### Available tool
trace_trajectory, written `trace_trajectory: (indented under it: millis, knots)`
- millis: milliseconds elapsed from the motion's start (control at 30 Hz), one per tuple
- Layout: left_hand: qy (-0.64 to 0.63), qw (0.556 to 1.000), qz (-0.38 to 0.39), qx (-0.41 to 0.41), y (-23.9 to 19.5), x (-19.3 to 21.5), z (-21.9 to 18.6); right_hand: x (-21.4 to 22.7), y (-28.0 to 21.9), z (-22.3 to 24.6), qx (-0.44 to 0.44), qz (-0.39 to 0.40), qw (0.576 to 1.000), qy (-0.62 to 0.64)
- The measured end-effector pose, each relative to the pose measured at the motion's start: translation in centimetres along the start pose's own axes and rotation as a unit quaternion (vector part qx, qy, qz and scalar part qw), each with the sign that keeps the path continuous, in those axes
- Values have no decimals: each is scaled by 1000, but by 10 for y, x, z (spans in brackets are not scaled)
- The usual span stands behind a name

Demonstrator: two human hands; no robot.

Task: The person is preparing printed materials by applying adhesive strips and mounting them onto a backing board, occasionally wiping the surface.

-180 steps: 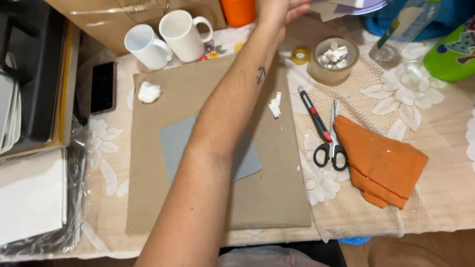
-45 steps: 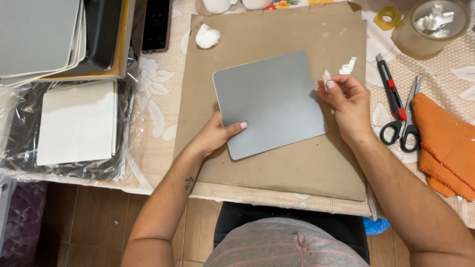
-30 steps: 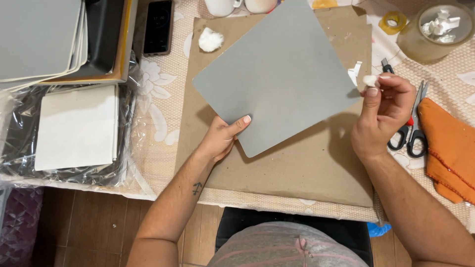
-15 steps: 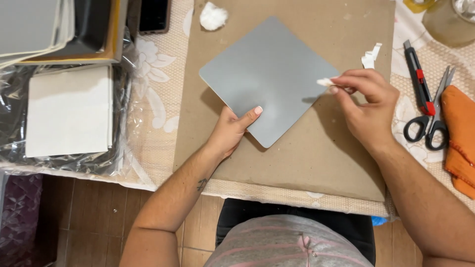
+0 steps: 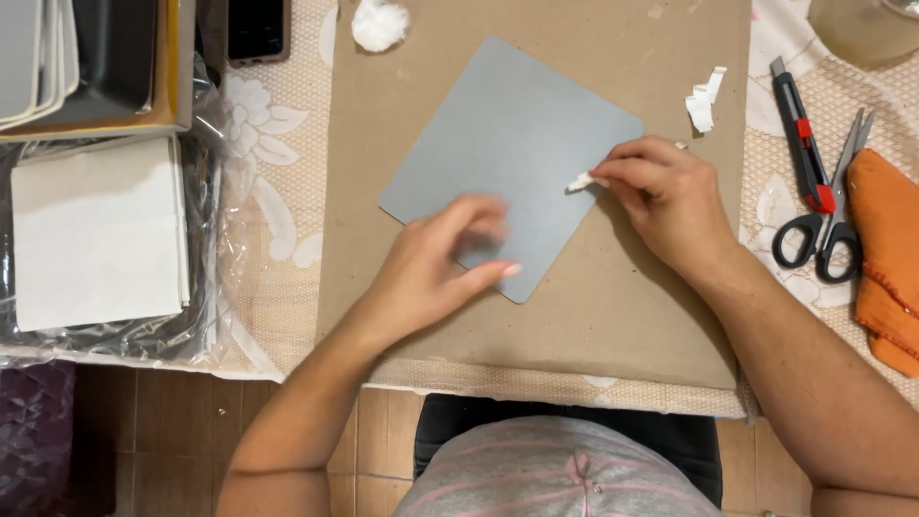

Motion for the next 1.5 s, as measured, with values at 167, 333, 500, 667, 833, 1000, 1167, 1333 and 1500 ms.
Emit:
trace_trajectory:
  millis: [167,333,500,667,833,1000,1167,1333,1500]
  knots:
    - [226,972,28,-50,58,-15,17,0,7,6,45,28,995,-88]
    - [197,978,64,-31,59,-16,24,-18,-2,28,151,99,983,-23]
    - [203,976,77,-37,58,-16,25,-14,3,12,117,65,987,-85]
    - [199,976,78,-38,55,-16,28,-18,7,5,136,72,985,-76]
    - [196,977,74,-36,57,-14,29,-14,-2,27,118,118,985,-42]
    - [193,978,67,-37,57,-14,29,-13,10,12,128,72,986,-81]
    - [193,979,63,-35,55,-13,31,-13,1,4,164,93,981,-37]
    - [193,978,68,-37,57,-12,28,-24,1,20,181,78,979,-60]
    - [191,979,62,-35,54,-14,31,-16,9,-12,181,67,976,-102]
Point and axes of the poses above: each hand's wrist, its own y-axis towards the middle knuckle, its own x-axis out of the back of the hand, z = x × y, the point moved 3 cm from there along y, towards the middle knuckle, and after that the axes turned 10 degrees about z, right-handed, at the moved point
